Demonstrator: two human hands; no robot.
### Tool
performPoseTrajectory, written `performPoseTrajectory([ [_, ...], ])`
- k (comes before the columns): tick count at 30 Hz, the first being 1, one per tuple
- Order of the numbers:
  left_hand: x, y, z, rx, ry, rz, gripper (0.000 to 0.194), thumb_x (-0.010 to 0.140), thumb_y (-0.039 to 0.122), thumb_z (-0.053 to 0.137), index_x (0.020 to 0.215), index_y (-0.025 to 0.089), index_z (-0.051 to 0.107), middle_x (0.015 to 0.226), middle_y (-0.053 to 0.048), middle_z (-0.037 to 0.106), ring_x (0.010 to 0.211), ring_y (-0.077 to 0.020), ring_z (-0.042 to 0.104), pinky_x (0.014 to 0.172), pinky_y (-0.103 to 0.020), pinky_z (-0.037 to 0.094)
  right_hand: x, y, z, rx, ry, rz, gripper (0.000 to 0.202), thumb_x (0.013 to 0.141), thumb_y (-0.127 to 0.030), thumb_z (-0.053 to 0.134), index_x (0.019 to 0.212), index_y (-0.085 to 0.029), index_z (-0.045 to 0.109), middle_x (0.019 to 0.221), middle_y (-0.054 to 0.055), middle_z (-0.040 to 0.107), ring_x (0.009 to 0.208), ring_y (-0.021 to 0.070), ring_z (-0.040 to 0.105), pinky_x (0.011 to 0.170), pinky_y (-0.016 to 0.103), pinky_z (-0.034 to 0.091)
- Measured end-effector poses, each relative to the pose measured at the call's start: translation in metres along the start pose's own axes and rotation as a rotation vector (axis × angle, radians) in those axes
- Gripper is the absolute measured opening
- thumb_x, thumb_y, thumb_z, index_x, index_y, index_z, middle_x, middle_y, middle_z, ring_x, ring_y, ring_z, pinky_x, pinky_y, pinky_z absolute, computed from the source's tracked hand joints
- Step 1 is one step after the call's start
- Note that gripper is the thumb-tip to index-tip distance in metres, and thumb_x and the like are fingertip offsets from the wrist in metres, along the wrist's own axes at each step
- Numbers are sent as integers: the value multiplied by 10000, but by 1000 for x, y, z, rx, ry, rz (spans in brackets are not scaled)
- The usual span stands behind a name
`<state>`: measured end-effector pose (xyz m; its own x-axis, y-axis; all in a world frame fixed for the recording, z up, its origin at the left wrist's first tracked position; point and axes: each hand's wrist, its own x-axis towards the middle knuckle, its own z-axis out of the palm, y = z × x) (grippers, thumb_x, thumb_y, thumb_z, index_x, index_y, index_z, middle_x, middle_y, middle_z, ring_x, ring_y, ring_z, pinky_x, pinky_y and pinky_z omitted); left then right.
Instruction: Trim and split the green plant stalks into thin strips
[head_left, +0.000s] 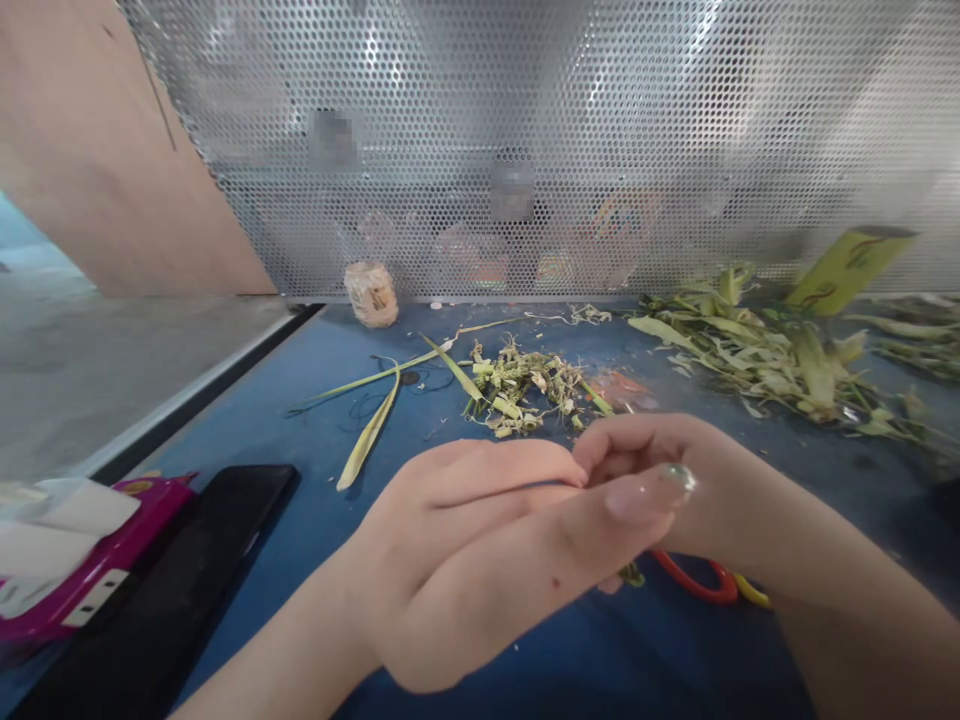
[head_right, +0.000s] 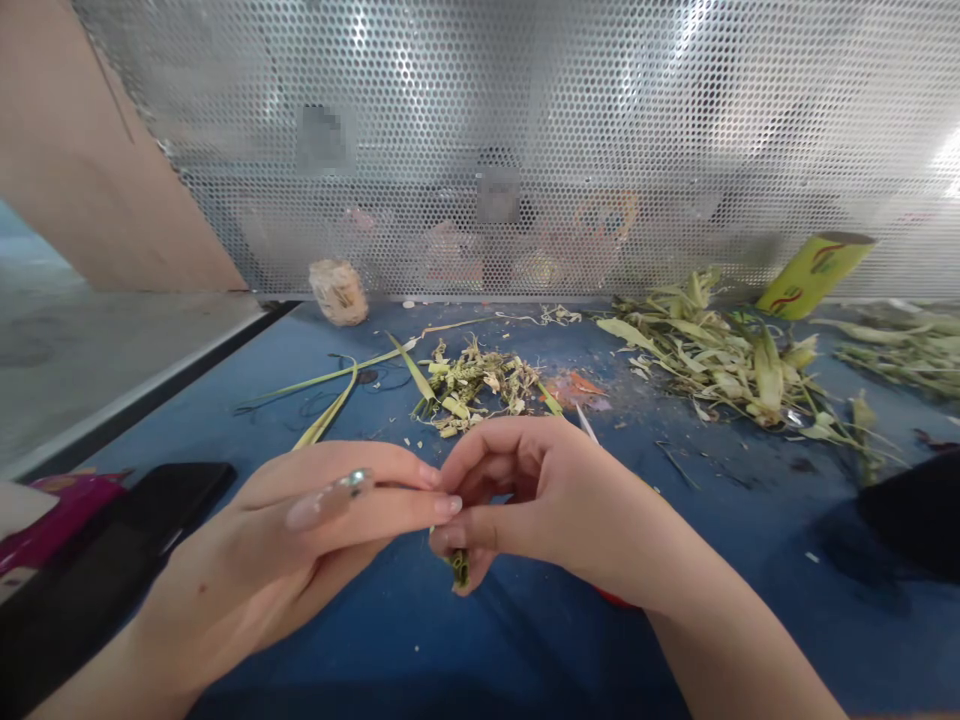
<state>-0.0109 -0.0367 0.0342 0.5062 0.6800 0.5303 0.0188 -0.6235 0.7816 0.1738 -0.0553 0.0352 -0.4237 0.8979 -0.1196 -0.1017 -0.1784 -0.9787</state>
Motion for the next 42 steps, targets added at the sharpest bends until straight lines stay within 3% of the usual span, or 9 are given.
performPoseTrajectory([
  [3,-5,-5,-3,61,-169,68,414,735,89,570,1069,328,623,890,-8,687,803,-166,639,819,-294,474,-1,-1,1,-59,9,-5,145,627,-79,689,637,-211,631,547,-65,649,510,86,636,514,134,528],
  [7,-4,-6,-5,-17,-86,64,432,787,106,460,1154,308,565,857,-16,673,805,-178,644,754,-320,495,0,1,1,-89,63,-23,61,643,-151,692,633,-199,655,584,-34,656,518,110,638,515,187,551],
  [10,3,3,-6,-47,-106,16,368,789,120,488,1093,294,599,842,-17,682,813,-172,640,752,-320,492,1,2,0,-83,77,-30,38,642,-191,700,652,-191,663,587,-22,649,515,118,634,507,214,558],
  [12,7,7,-6,-38,-54,-19,390,750,111,561,1089,302,592,801,-24,689,820,-183,633,700,-304,503,1,3,0,-61,83,-45,41,641,-190,705,657,-190,667,586,-23,649,517,119,636,514,222,563],
  [16,8,5,-4,-97,167,-141,747,602,122,718,1268,285,422,741,-31,681,759,-204,626,460,-220,469,2,1,-1,-39,98,-54,31,650,-180,704,662,-194,679,593,-22,661,510,115,638,526,220,567],
  [20,7,2,-1,-230,131,-424,876,566,156,751,1331,235,332,665,-8,663,585,-151,609,422,-187,448,3,-1,-1,-50,125,-64,22,662,-166,699,666,-186,690,584,-22,658,505,102,640,514,167,552],
  [25,10,5,3,-254,154,-601,982,573,164,745,1386,237,201,663,-4,676,443,-128,571,339,-184,420,6,0,2,-12,164,-103,26,655,-178,709,664,-187,686,595,-16,660,508,102,637,512,174,559],
  [34,11,7,10,-317,283,-637,1096,566,105,739,1410,226,51,591,21,676,362,-94,515,324,-165,407,7,1,3,-12,201,-129,53,667,-197,704,700,-166,677,612,1,664,558,113,645,530,199,576],
  [42,12,-2,19,-511,421,-674,1106,600,72,715,1401,135,-45,557,12,661,464,-131,586,301,-131,334,15,10,5,48,314,-212,68,637,-222,727,676,-177,696,640,16,687,515,95,631,499,177,575],
])
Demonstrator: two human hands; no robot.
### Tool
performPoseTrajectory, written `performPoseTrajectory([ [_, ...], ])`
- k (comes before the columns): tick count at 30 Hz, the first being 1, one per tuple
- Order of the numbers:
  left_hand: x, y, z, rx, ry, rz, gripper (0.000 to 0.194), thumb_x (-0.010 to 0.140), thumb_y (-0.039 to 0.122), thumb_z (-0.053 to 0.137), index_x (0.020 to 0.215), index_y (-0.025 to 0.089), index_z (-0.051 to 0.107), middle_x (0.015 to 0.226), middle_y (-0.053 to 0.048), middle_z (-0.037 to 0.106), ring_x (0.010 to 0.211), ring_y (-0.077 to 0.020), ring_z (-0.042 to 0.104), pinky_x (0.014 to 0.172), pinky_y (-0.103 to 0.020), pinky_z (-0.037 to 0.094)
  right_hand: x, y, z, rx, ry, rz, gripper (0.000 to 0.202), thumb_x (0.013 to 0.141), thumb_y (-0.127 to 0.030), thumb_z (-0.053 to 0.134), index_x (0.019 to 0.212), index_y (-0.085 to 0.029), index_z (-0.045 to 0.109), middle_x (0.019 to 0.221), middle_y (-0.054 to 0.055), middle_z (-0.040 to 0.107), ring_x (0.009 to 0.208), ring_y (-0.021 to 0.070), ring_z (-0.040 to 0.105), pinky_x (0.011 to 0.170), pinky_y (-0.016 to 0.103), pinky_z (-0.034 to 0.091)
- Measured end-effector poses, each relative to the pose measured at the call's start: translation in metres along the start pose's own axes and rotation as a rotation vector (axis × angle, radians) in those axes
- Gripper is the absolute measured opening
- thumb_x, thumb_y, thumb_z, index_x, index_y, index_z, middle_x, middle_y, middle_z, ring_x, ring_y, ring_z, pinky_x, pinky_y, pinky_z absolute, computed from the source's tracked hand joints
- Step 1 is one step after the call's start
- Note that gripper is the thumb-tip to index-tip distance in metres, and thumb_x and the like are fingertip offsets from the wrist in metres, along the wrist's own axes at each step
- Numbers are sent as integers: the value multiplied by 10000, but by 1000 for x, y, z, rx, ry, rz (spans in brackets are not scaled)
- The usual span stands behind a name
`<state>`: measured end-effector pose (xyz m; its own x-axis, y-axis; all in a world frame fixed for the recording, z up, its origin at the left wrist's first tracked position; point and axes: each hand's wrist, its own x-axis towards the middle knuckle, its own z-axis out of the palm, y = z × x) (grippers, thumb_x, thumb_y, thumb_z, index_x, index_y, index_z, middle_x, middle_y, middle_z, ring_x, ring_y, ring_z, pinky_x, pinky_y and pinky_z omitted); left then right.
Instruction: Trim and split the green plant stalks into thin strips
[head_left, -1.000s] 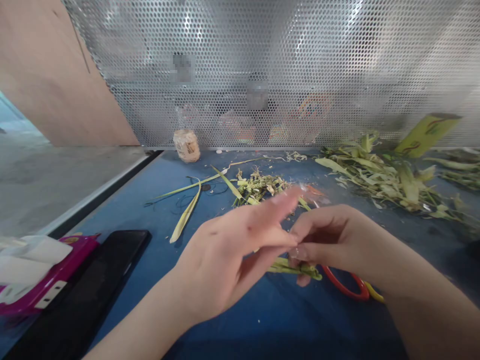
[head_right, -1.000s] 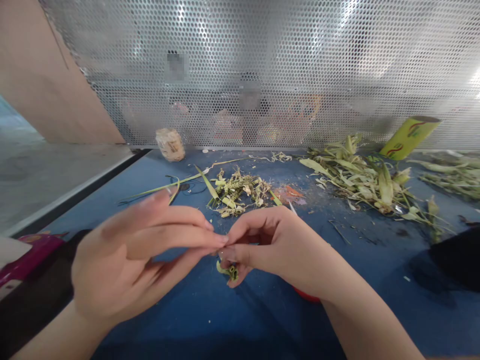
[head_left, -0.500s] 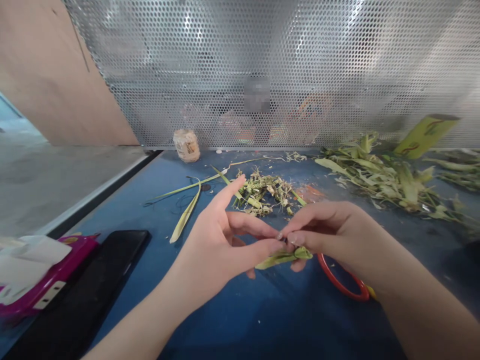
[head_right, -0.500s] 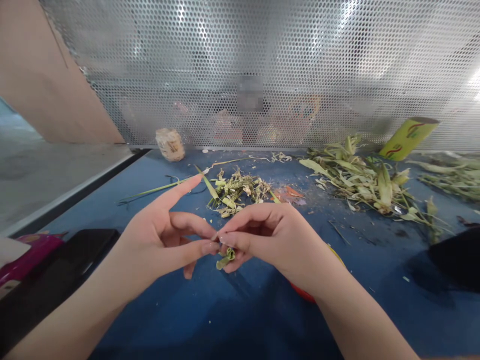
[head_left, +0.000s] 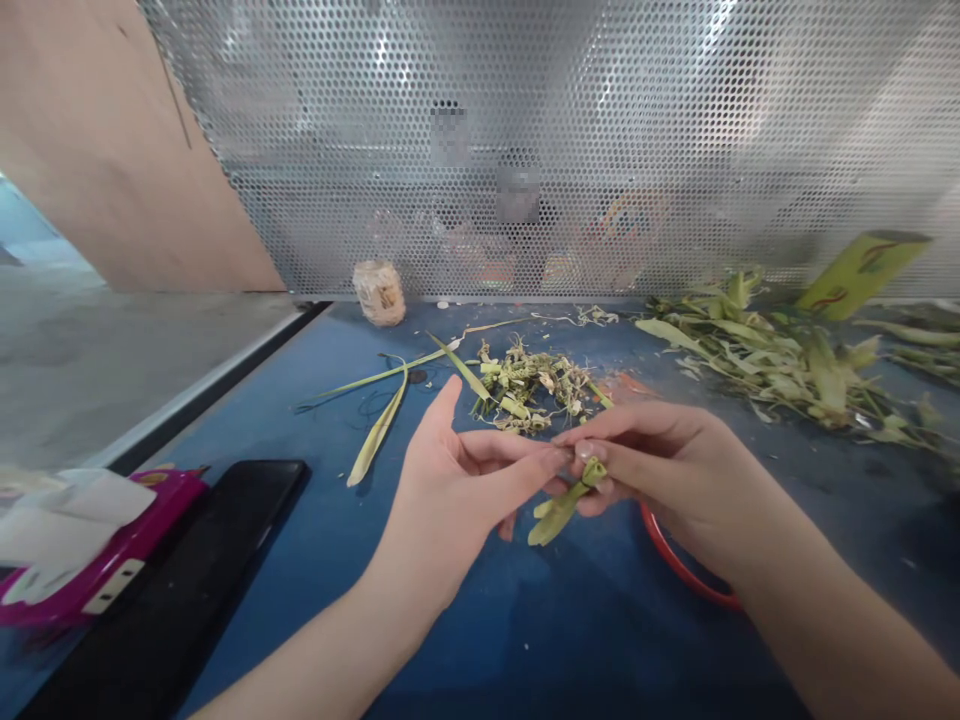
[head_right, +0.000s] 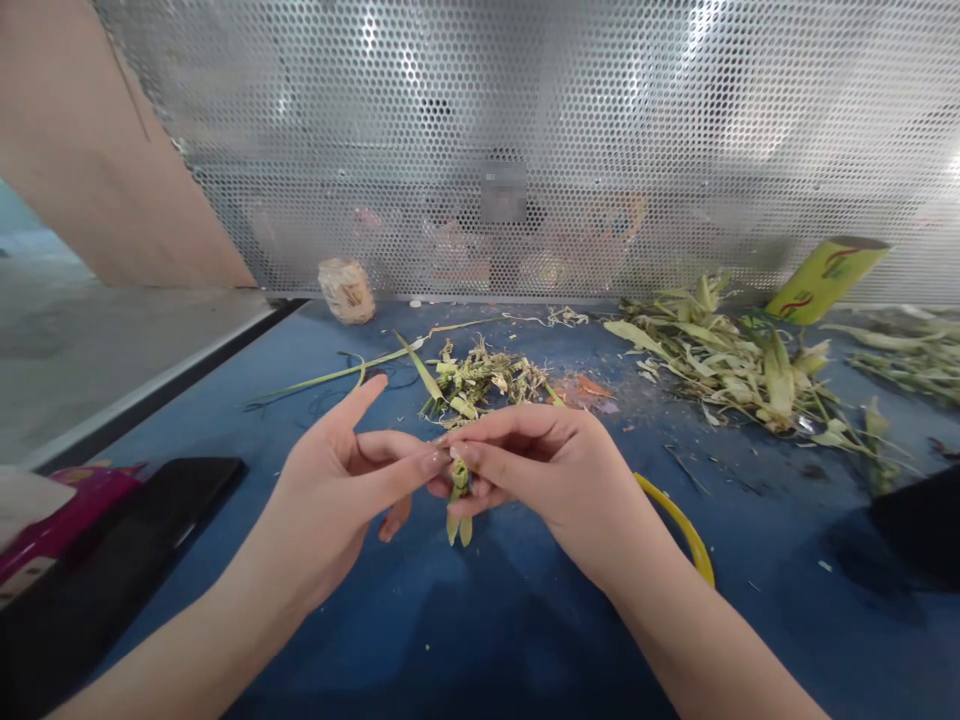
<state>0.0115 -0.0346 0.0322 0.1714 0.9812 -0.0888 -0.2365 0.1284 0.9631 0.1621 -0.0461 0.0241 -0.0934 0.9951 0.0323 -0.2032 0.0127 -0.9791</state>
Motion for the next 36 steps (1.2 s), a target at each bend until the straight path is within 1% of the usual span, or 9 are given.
performPoseTrajectory([
  [4,2,-2,1,-43,19,-2,1090,616,74,710,1399,134,-46,567,9,661,481,-133,587,298,-135,312,1,3,1,37,4,-19,37,634,-213,728,663,-201,708,699,21,708,545,109,652,516,183,582],
  [9,1,-1,4,-35,29,-11,1065,620,69,698,1399,124,-26,521,38,629,431,-108,537,294,-136,285,1,1,1,-11,-2,-63,30,649,-214,717,679,-218,718,725,24,712,593,134,670,522,186,586],
  [17,1,0,2,-95,-21,-38,1052,613,76,691,1397,127,-8,516,66,606,387,-69,482,327,-140,290,-4,0,4,-114,55,-112,71,643,-204,720,708,-234,724,728,17,712,555,136,662,508,199,587],
  [20,0,0,1,-105,-27,9,1045,602,75,704,1400,146,33,522,80,599,372,-46,461,346,-135,309,-3,2,3,-105,50,-124,62,647,-220,719,706,-238,719,725,12,711,579,136,666,511,194,587],
  [24,0,0,0,-17,-7,133,1084,584,88,719,1405,184,18,599,58,633,492,-81,552,447,-160,424,-1,4,3,-115,75,-130,97,639,-267,724,715,-207,716,670,25,698,567,136,661,508,199,589],
  [28,4,-1,-1,64,-10,239,1095,601,93,705,1407,219,-25,688,25,665,534,-99,574,466,-176,447,2,3,2,-120,110,-130,107,640,-265,722,726,-203,711,672,19,695,570,134,657,526,218,595],
  [30,7,0,-1,59,-37,221,1107,604,89,704,1404,203,-53,696,18,670,527,-97,570,470,-177,458,3,3,1,-129,124,-121,89,645,-262,716,717,-210,705,683,14,697,586,138,660,543,232,597],
  [33,11,2,-1,15,-104,131,1115,635,101,694,1391,161,-124,702,0,679,502,-98,572,462,-184,470,4,2,3,-153,153,-131,74,652,-268,710,707,-218,700,702,8,701,607,142,665,585,248,596],
  [36,12,4,-1,-23,-104,146,1098,655,108,689,1391,169,-123,709,-9,687,481,-99,578,416,-167,437,4,0,6,-257,218,-214,61,651,-262,708,703,-230,703,724,4,704,620,142,661,612,257,589],
])
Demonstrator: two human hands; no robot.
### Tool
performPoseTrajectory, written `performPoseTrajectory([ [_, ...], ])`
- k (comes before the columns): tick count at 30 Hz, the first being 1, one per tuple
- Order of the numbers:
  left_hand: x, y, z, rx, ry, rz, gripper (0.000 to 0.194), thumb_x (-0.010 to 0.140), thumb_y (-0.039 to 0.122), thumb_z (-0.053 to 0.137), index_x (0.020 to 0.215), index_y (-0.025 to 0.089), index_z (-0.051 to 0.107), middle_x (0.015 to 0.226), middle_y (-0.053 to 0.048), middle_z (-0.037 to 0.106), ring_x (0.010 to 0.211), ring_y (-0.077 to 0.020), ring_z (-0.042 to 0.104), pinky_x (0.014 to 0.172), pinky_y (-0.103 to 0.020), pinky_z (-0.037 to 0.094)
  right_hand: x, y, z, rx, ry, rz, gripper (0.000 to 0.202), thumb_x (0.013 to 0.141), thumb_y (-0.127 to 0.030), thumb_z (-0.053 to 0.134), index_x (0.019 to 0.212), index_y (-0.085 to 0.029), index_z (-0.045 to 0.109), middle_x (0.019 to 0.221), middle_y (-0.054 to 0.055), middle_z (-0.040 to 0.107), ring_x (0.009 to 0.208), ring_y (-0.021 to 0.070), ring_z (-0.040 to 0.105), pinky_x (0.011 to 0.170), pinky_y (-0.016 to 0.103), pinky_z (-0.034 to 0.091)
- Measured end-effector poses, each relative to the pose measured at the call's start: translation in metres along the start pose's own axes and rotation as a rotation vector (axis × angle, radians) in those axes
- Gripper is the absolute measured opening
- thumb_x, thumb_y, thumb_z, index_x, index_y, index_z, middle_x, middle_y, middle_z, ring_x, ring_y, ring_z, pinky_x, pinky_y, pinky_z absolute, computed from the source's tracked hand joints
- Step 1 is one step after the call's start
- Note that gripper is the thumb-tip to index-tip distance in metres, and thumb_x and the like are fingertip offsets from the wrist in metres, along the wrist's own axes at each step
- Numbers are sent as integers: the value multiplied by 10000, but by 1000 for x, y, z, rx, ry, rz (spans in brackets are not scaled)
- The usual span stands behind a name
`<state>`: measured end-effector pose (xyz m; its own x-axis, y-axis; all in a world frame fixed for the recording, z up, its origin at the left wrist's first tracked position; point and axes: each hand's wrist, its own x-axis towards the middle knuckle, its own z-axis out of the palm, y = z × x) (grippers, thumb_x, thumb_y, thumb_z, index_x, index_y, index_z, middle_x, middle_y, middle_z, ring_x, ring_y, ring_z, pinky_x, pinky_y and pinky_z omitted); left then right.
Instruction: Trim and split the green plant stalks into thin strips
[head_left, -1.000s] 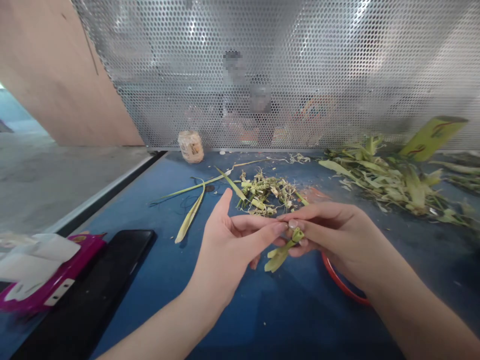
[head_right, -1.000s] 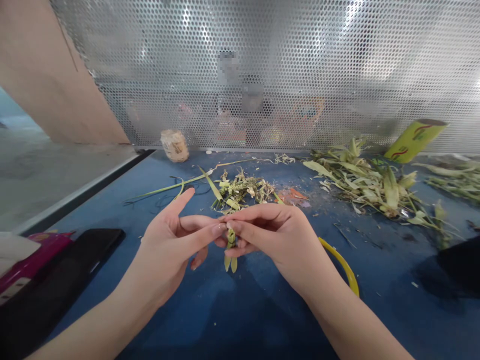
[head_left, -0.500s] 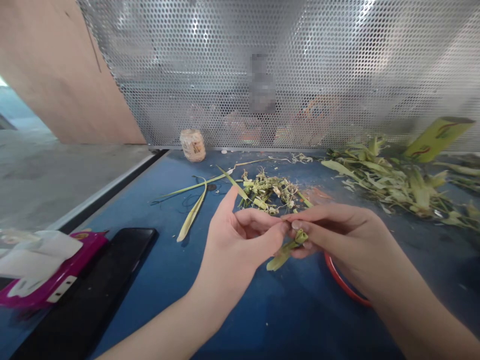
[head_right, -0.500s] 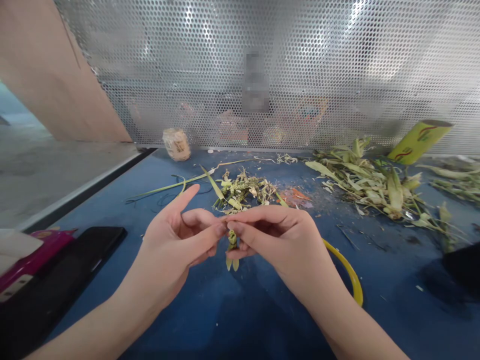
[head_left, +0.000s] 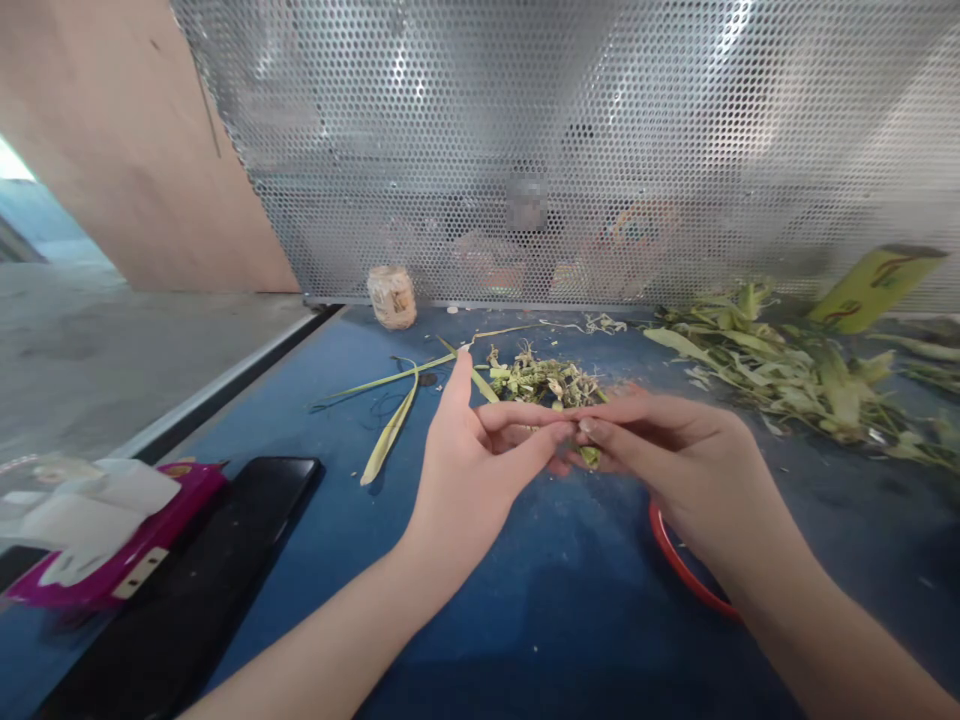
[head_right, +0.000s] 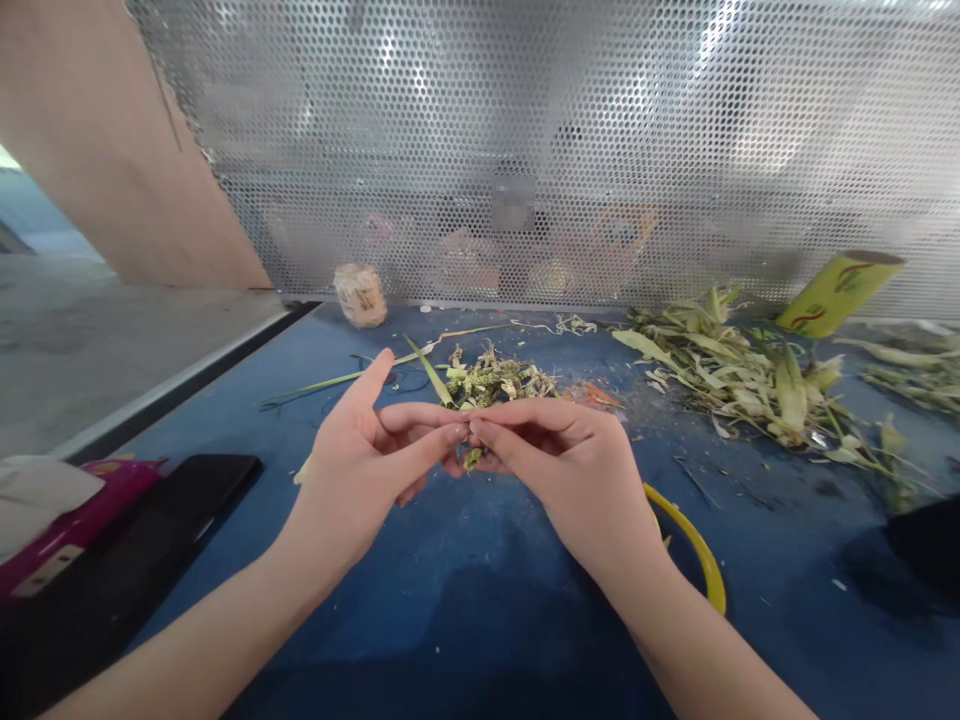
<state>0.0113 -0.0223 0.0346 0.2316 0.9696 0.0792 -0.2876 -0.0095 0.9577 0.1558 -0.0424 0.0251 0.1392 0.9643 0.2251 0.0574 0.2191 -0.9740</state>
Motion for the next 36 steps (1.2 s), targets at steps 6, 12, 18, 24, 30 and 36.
performPoseTrajectory([
  [6,0,-6,-3,1,43,-22,1083,639,109,701,1404,180,-62,732,-32,704,433,-94,565,335,-151,339,-1,3,5,-170,76,-124,41,667,-227,682,694,-249,703,728,-5,707,600,144,654,570,254,583],
  [12,6,-17,-6,-35,126,-127,1016,630,63,683,1405,107,28,594,-16,669,413,-104,547,299,-143,239,-1,12,11,-227,79,-107,84,664,-187,670,683,-259,708,697,-18,705,578,138,653,565,236,574],
  [18,7,-24,-9,-66,104,-102,1018,619,64,687,1406,142,45,583,31,632,412,-75,512,310,-137,271,0,20,11,-185,60,-62,71,653,-208,688,701,-254,715,726,-14,709,583,134,654,575,241,579],
  [24,7,-34,-18,10,36,9,995,645,124,687,1407,195,51,685,18,654,512,-86,555,455,-180,431,5,33,7,-43,8,62,83,636,-282,716,706,-238,718,731,6,706,587,122,651,580,231,580],
  [30,2,-33,-22,417,1,369,758,692,156,646,1350,261,286,887,-31,683,570,-117,578,503,-237,439,8,34,2,86,14,187,74,603,-254,741,666,-233,709,682,1,692,598,118,646,563,212,578],
  [36,2,-40,-25,873,-64,785,231,754,129,565,908,291,624,1411,63,329,553,-52,580,409,-219,365,10,30,-3,181,-62,269,113,580,-234,756,679,-211,708,656,-3,682,591,124,647,582,240,579],
])
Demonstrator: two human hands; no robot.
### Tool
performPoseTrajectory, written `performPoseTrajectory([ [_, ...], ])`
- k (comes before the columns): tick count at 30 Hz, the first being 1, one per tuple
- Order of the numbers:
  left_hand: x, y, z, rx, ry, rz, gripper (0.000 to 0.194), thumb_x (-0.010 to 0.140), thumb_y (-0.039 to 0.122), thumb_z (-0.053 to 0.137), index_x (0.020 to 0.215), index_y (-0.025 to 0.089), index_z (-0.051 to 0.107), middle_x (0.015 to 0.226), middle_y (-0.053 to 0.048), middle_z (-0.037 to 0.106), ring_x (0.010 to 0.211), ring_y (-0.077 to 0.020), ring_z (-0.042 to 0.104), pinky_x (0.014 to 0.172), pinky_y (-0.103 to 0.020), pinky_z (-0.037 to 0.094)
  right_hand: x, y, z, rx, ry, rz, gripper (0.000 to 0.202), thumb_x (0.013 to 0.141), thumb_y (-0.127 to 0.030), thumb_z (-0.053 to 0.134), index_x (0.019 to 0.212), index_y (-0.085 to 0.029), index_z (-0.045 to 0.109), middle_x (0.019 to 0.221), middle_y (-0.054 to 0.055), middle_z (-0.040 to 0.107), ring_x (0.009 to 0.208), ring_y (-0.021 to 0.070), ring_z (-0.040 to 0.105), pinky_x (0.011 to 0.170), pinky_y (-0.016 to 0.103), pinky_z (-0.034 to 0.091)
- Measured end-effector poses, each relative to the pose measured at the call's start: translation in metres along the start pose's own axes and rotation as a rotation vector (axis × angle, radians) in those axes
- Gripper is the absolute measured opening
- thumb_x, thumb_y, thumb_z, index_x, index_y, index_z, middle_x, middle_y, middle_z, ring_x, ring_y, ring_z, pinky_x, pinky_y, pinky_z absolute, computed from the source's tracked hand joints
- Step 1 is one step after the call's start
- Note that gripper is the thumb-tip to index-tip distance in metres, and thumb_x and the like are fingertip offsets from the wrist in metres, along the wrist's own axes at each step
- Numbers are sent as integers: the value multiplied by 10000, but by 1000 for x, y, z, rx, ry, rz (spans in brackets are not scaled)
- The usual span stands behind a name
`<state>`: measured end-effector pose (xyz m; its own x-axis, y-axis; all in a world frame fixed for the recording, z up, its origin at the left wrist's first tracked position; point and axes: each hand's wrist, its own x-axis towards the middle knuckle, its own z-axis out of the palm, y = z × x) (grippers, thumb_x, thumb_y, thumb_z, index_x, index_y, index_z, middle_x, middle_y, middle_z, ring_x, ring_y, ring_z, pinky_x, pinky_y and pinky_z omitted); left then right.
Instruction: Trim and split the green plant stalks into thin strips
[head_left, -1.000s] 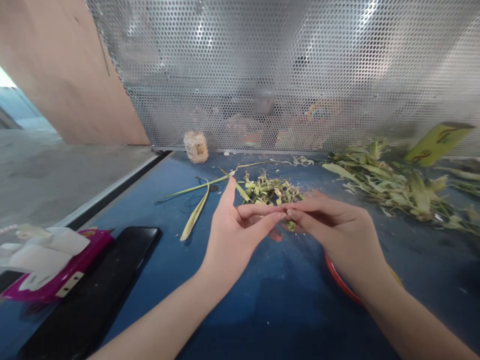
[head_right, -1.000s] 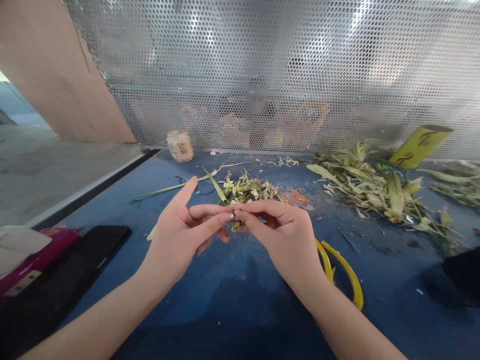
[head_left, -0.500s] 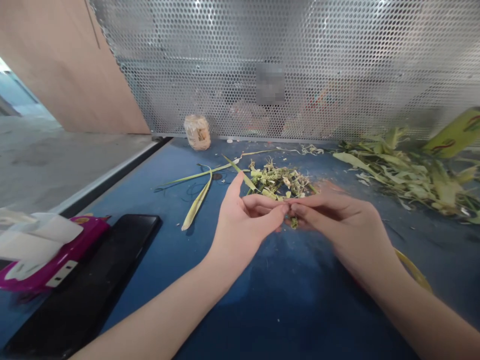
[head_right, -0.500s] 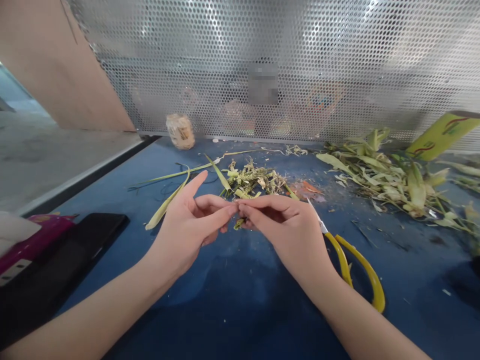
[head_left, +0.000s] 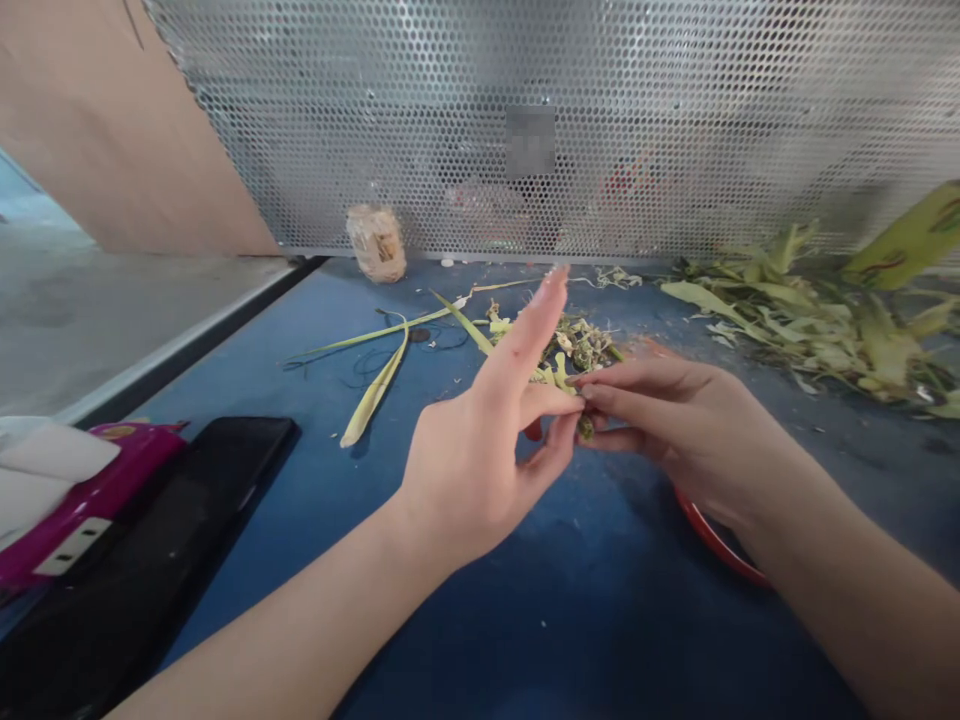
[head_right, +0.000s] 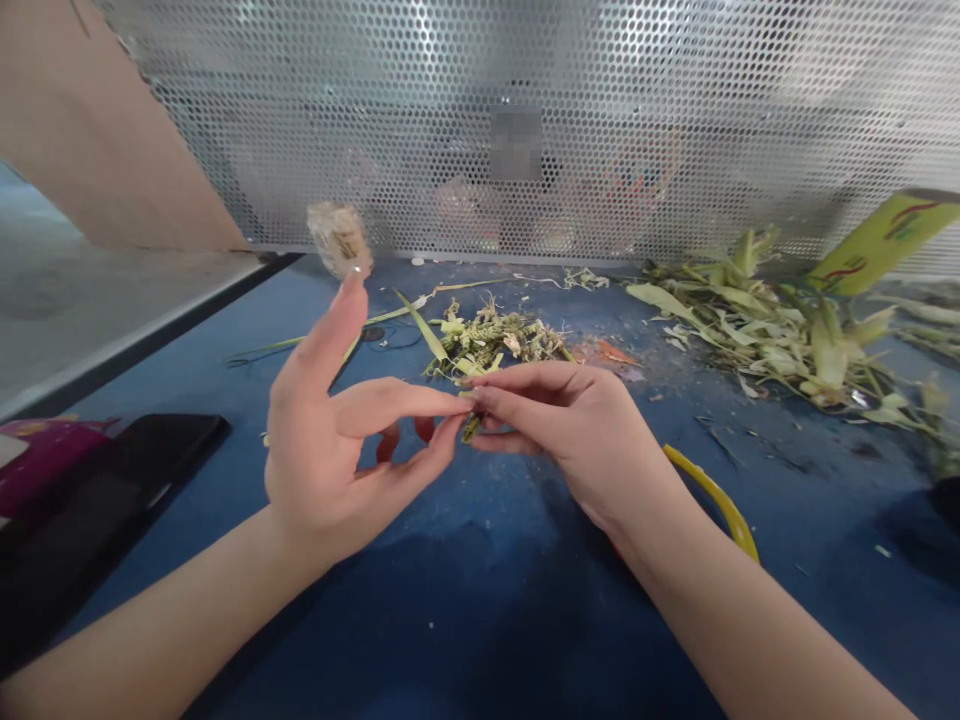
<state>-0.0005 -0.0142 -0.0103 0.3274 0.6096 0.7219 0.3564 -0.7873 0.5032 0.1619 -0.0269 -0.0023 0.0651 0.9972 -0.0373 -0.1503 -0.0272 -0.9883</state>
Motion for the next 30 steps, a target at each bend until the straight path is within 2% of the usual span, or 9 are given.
performPoseTrajectory([
  [3,-1,-2,1,35,-20,89,288,749,68,541,942,272,604,1369,48,401,706,-94,623,485,-207,418,0,-1,-2,12,-31,18,117,574,-228,759,673,-208,700,699,1,688,635,134,655,595,246,580],
  [5,-1,-1,1,43,-17,95,369,751,69,540,1047,285,570,1344,34,436,775,-113,622,524,-207,432,0,-1,-3,7,-36,17,118,571,-227,759,667,-205,693,709,1,686,630,132,653,586,244,580],
  [8,-1,0,3,-44,19,-17,618,754,113,565,1299,309,347,1098,4,615,752,-128,614,506,-213,425,0,-2,-5,-25,-44,-19,119,575,-229,755,662,-201,679,691,-1,674,618,129,648,576,245,580],
  [11,0,-1,7,-261,61,-184,790,729,144,609,1379,244,170,880,-10,646,825,-162,606,600,-240,462,1,-3,-7,-93,-67,-77,123,593,-229,745,683,-200,665,668,-5,662,616,128,645,580,251,582],
  [15,3,-5,9,-626,-111,-391,760,745,166,592,1381,219,180,991,-64,635,989,-203,572,839,-328,450,-1,-5,-6,-213,-22,-143,136,636,-225,716,751,-204,645,684,-6,660,632,135,647,613,278,586],
  [17,4,-6,9,-775,-182,-490,715,776,198,564,1379,222,183,995,-71,637,968,-203,585,825,-340,461,-4,-8,-4,-279,-3,-185,147,653,-224,702,782,-209,633,680,-8,658,628,139,648,617,286,586],
  [19,4,-7,9,-840,-178,-548,703,781,232,568,1374,220,191,962,-67,643,936,-201,597,794,-338,475,-7,-10,-2,-354,1,-249,154,666,-222,688,804,-213,620,679,-8,657,624,142,650,608,278,584],
  [24,4,-5,10,-737,-181,-510,800,705,272,661,1361,230,205,917,-51,627,933,-210,594,772,-334,487,-14,-15,1,-638,22,-434,100,698,-199,645,784,-201,594,735,3,665,664,145,656,572,224,556],
  [30,3,-3,12,-633,-215,-436,725,718,227,637,1329,192,247,863,-40,602,898,-187,591,725,-298,503,-21,-14,0,-1021,68,-618,38,741,-185,579,767,-211,589,730,-19,651,616,110,624,557,194,494],
])
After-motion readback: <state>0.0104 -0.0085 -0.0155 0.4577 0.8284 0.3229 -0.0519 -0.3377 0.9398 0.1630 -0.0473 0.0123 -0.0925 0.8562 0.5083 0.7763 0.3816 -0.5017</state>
